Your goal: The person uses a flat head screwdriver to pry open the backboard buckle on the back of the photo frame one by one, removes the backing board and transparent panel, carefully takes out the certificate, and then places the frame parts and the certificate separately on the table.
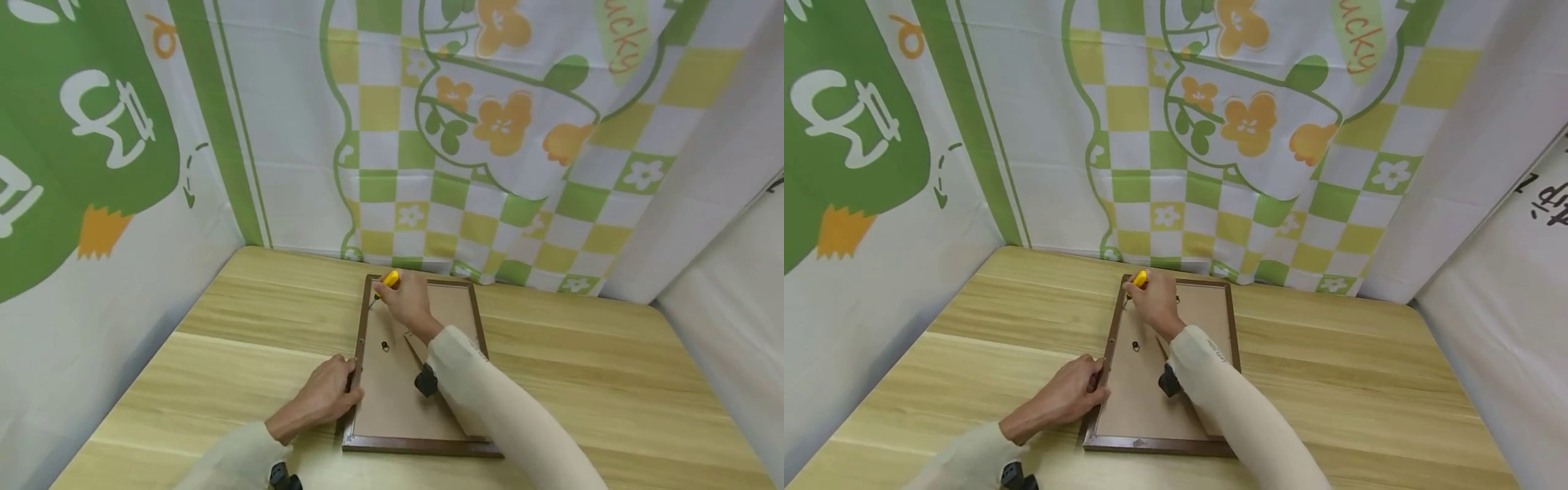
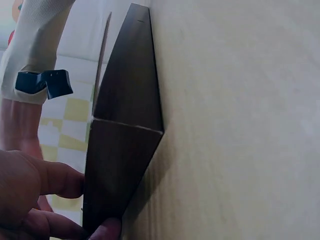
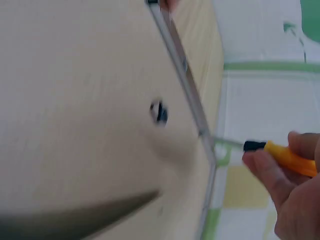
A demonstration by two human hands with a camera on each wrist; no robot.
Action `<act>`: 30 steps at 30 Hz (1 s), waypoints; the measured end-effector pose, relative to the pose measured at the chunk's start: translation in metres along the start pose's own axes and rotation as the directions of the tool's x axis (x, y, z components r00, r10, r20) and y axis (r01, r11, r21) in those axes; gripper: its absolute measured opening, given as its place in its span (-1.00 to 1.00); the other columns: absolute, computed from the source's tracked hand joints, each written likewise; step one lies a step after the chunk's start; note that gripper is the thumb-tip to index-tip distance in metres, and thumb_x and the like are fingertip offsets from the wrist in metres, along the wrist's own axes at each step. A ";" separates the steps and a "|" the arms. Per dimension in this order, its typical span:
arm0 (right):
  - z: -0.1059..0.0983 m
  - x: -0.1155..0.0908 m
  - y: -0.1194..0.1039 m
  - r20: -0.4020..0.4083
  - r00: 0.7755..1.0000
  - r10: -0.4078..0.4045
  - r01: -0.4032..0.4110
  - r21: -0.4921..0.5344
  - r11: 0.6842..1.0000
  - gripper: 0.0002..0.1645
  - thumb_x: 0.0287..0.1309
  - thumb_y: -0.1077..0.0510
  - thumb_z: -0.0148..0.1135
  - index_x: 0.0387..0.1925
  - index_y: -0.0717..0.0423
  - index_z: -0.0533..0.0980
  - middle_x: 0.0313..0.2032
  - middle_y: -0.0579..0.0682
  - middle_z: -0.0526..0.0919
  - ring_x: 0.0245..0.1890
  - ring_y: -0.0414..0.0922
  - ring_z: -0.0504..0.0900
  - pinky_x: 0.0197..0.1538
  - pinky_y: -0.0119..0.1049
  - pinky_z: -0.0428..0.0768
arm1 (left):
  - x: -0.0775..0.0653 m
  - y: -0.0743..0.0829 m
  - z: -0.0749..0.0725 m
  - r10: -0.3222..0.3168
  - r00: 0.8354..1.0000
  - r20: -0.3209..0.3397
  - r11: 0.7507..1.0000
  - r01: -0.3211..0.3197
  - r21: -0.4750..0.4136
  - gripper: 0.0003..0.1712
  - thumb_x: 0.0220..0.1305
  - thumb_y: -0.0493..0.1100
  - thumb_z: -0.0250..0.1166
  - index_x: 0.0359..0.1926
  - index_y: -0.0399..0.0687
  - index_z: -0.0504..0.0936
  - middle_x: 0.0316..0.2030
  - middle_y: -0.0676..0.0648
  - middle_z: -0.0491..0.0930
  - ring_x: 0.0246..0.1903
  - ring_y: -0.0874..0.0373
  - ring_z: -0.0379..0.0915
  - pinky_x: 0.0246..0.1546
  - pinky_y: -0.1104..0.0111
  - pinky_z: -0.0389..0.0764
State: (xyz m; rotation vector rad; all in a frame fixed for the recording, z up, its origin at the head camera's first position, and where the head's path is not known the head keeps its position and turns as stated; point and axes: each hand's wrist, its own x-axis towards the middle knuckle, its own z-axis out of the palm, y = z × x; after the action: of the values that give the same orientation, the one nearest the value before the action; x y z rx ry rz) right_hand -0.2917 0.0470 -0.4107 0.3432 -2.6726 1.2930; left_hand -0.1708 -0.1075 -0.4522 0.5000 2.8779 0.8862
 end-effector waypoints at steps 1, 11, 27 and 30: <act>0.003 0.000 -0.005 -0.004 1.000 -0.023 0.022 -0.039 0.999 -0.81 0.13 0.07 0.23 -0.33 0.10 0.63 -0.45 -0.01 0.66 -0.56 -0.22 0.56 -0.54 -0.50 0.48 | 0.000 0.000 -0.001 0.002 1.000 -0.003 1.000 -0.002 -0.002 -0.65 0.00 -0.23 0.25 -0.19 -0.39 0.56 -0.47 -0.09 0.42 -0.51 0.16 0.23 -0.59 0.43 0.25; -0.002 0.002 -0.005 0.055 0.998 0.043 -0.044 0.010 0.999 -0.81 0.14 0.06 0.21 -0.30 0.08 0.62 -0.42 0.00 0.66 -0.56 -0.24 0.52 -0.51 -0.45 0.50 | -0.001 0.001 -0.001 -0.006 1.000 0.006 1.000 0.006 -0.024 -0.55 0.03 -0.22 0.27 -0.06 -0.44 0.52 -0.43 -0.11 0.43 -0.51 0.16 0.23 -0.62 0.44 0.26; -0.050 -0.012 0.064 0.213 0.949 0.232 -0.296 0.349 0.889 -0.72 -0.04 0.26 0.34 -0.21 0.23 0.63 -0.11 0.11 0.65 -0.24 -0.09 0.69 -0.07 -0.17 0.62 | -0.003 0.006 0.000 -0.053 0.998 0.045 0.999 0.053 -0.009 -0.41 0.08 -0.21 0.23 0.12 -0.48 0.40 -0.27 -0.23 0.49 -0.42 0.13 0.30 -0.53 0.42 0.34; -0.060 -0.018 0.070 0.215 0.953 0.212 -0.282 0.387 0.878 -0.67 -0.03 0.27 0.33 -0.16 0.32 0.60 -0.13 0.18 0.65 -0.26 -0.07 0.70 -0.09 -0.17 0.62 | -0.003 0.007 0.001 -0.056 0.997 0.051 0.998 0.057 -0.015 -0.40 0.09 -0.21 0.22 0.13 -0.47 0.39 -0.26 -0.24 0.49 -0.42 0.13 0.30 -0.54 0.42 0.34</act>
State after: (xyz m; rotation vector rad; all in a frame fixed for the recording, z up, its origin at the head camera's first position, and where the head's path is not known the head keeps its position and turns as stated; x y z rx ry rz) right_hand -0.2913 0.1384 -0.4304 0.1606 -2.6186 2.0050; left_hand -0.1664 -0.1025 -0.4491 0.4307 2.8225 0.8747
